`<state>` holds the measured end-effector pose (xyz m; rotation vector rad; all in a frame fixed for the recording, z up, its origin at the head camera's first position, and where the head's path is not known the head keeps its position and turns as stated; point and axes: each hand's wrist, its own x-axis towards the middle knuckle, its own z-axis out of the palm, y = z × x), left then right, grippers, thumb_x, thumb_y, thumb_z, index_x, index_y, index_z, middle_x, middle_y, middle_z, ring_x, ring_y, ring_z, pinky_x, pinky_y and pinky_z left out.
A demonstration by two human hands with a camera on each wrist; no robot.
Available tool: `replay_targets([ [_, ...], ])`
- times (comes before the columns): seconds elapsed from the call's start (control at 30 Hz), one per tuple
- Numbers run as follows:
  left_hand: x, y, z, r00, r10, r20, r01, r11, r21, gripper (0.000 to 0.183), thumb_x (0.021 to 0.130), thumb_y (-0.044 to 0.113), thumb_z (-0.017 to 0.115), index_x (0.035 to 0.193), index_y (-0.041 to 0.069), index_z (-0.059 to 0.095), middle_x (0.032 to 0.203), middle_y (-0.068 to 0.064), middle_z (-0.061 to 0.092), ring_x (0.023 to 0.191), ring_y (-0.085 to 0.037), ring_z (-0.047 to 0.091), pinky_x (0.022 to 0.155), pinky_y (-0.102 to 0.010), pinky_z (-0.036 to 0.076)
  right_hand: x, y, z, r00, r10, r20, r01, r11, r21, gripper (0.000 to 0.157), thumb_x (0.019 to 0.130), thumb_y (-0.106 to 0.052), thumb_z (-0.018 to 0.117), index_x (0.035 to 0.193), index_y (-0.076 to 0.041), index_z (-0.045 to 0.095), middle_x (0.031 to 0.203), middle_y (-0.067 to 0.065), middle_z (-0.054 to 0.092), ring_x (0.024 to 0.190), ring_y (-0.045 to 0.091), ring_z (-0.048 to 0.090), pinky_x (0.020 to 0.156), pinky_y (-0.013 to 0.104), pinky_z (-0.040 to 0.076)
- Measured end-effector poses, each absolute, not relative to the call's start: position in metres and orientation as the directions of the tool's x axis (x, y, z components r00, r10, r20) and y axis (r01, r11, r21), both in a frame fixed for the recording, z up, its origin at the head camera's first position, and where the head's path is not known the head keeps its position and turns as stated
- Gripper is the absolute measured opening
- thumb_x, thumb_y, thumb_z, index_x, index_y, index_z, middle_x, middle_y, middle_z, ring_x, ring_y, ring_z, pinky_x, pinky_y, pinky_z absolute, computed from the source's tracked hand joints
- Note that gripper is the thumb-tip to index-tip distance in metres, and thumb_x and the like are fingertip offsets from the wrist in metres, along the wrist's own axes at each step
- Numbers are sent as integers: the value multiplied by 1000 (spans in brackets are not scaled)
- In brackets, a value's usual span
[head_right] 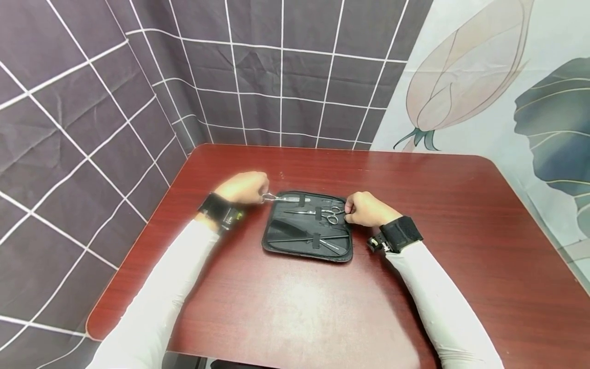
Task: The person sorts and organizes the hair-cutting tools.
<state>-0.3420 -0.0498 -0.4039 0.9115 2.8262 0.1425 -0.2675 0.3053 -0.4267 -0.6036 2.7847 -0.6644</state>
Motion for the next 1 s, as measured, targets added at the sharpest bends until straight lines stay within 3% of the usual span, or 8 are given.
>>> replay_targets([
  [0.63,-337,-37,-409,-774,624,-103,619,781,80,10,85,15,73,80,16,65,87,1,64,82,-18,60,81,-39,49,-267,304,-426,-892,-444,-89,-359,813,-458,6,85,-5,72,83,-6,67,71,0,61,60,11,52,61,28,45],
  [1.0,-335,-30,-411,-754,651,-81,649,759,61,9,86,16,72,81,15,64,90,-1,61,85,-19,61,83,-41,50,-268,305,-428,-894,-439,-88,-355,815,-458,7,85,-5,72,83,-7,66,71,0,61,61,12,52,62,29,45],
])
